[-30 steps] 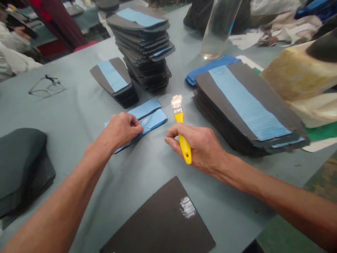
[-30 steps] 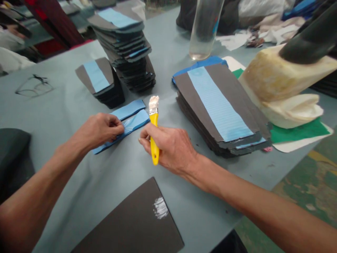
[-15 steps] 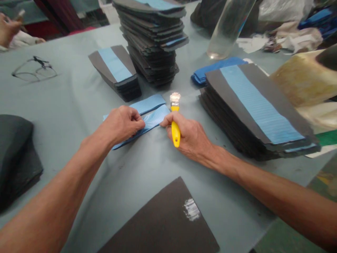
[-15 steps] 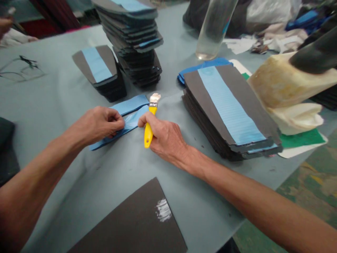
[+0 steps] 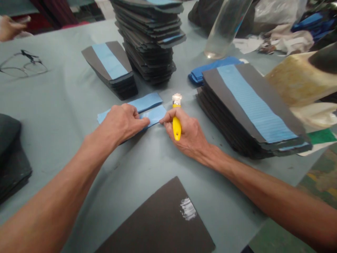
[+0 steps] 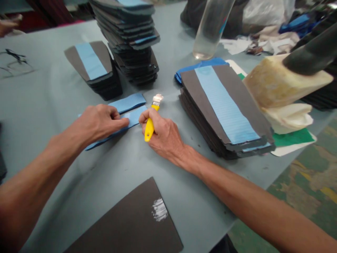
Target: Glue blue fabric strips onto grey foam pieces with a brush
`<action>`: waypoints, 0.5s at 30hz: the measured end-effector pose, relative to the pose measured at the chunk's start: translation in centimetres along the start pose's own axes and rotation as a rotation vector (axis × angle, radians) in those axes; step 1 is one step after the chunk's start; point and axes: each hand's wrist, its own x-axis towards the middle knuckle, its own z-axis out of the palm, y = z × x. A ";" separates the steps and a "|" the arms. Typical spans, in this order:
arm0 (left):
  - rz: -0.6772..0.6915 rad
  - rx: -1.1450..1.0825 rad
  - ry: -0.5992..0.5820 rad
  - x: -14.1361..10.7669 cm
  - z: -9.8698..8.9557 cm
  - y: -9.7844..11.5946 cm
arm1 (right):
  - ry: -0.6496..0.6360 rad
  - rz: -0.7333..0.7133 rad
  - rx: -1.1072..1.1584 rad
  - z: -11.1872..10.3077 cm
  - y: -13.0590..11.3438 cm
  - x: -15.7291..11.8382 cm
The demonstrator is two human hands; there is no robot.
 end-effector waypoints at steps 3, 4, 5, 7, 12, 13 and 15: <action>0.005 0.005 -0.001 -0.4 -0.4 0.0 | 0.012 -0.001 0.023 -0.2 0.1 -0.1; 0.003 0.005 -0.005 -0.5 -0.5 0.0 | 0.011 0.002 0.028 -0.2 0.2 -0.2; -0.002 0.003 -0.009 -0.6 -0.7 0.0 | 0.009 0.006 0.026 -0.3 0.2 -0.2; -0.016 -0.002 -0.023 -0.7 -0.8 0.0 | 0.004 0.005 0.010 -0.3 0.2 -0.3; -0.026 -0.020 -0.049 -0.6 -0.8 -0.3 | -0.035 -0.044 -0.033 -0.2 0.2 -0.3; -0.023 -0.022 -0.055 -0.6 -0.8 -0.4 | -0.045 -0.047 -0.042 -0.1 0.2 -0.2; -0.014 -0.026 -0.066 -0.6 -0.7 -0.5 | -0.062 -0.044 -0.065 0.0 0.3 -0.2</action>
